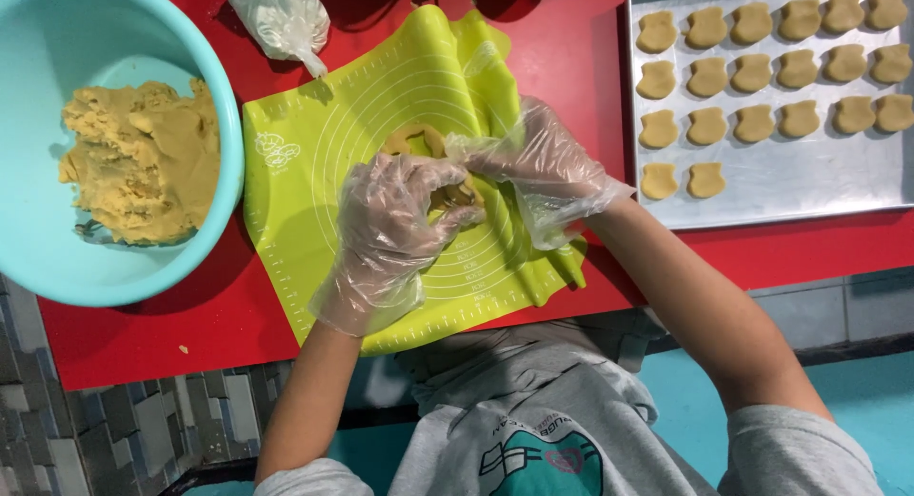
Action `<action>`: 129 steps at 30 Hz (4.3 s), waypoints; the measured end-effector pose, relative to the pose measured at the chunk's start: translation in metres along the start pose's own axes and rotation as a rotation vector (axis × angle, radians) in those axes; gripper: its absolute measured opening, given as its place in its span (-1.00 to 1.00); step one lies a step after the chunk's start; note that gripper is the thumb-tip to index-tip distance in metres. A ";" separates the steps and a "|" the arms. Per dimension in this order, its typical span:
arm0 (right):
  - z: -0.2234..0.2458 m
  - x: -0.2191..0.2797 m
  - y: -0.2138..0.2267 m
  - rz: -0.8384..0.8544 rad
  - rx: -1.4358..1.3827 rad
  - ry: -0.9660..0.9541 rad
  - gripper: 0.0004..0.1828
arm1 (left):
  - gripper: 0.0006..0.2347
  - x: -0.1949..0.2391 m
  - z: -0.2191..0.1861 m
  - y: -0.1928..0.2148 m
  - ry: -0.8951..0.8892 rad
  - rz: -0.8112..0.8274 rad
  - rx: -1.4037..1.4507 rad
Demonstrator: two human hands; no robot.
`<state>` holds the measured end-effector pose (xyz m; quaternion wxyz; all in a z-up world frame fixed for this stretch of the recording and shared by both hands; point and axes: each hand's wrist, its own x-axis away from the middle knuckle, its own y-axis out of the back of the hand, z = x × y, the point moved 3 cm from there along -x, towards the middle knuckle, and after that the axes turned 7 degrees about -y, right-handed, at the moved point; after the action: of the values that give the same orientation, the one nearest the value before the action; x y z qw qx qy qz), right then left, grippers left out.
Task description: Cutting cookie shapes from dough using a cutter and placing them on a baking tray.
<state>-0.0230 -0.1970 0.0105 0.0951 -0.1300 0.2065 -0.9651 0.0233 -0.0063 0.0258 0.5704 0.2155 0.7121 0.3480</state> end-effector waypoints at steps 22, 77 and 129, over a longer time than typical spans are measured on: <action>0.001 0.005 0.000 -0.033 0.051 -0.036 -0.42 | -0.60 0.010 0.001 -0.002 -0.006 -0.132 -0.140; -0.057 0.006 0.041 0.028 0.104 -0.057 -0.68 | -0.63 0.010 0.003 0.000 0.048 0.078 -0.178; 0.011 -0.017 -0.022 0.062 1.380 0.198 -0.43 | -0.94 -0.026 0.073 -0.007 0.241 -0.174 0.075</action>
<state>-0.0066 -0.1774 0.0261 0.1640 0.0544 -0.4426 -0.8799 0.1009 -0.0108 0.0303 0.5005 0.1307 0.8038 0.2939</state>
